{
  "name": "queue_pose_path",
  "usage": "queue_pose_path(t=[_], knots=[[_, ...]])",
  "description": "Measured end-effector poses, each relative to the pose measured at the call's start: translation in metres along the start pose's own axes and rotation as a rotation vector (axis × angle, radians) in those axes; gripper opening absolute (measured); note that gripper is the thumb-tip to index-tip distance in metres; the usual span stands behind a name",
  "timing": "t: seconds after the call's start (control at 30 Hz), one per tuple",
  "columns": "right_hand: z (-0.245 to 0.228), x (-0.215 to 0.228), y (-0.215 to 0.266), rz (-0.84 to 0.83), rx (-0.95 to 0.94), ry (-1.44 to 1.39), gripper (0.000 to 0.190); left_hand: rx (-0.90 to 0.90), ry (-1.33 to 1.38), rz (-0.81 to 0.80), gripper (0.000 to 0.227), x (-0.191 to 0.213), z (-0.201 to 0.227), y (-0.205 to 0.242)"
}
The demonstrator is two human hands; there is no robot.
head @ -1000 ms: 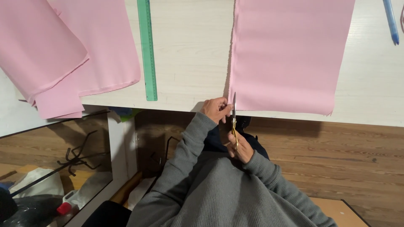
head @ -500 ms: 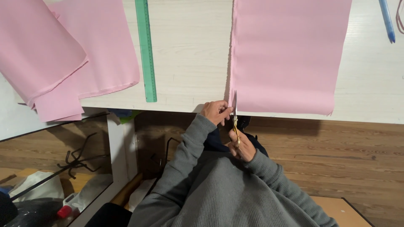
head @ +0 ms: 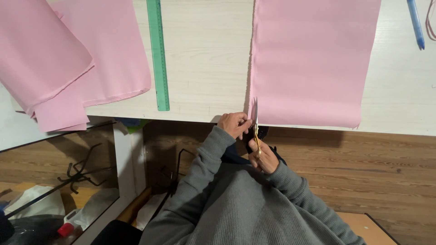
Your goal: Measuring and cutting pieces of pink leather on a workshop table using a ruler and scissors.
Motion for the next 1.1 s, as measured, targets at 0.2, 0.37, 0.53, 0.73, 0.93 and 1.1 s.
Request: queue_pose_path(t=[0.2,0.37,0.53,0.73,0.93,1.1], knots=[[-0.014,0.003,-0.007,-0.079,0.124,0.018,0.051,0.020,-0.004,-0.044,0.024,-0.002,0.005,0.004],[-0.028,-0.005,-0.006,-0.106,0.171,0.065,0.051,0.054,-0.020,-0.025,0.024,-0.005,-0.001,0.004],[-0.011,0.009,-0.011,-0.083,0.138,0.037,0.049,0.049,-0.021,-0.035,0.024,-0.004,0.002,0.005],[-0.015,0.010,-0.015,-0.049,0.140,-0.046,0.048,0.056,-0.024,-0.039,0.025,-0.008,-0.003,0.004],[-0.021,0.013,-0.017,-0.038,0.112,-0.020,0.050,0.034,-0.045,-0.051,0.023,-0.008,-0.003,0.003],[-0.044,0.002,-0.015,-0.072,0.120,-0.041,0.055,0.042,-0.113,-0.042,0.022,-0.012,-0.012,-0.003]])
Point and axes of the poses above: each hand's wrist, its own y-axis away from the middle knuckle, its own x-axis out of the back of the hand, z = x × y, the point moved 9 cm from there along -y, towards the middle knuckle, and after that the axes turned 10 degrees about -z, right-handed, at the moved point
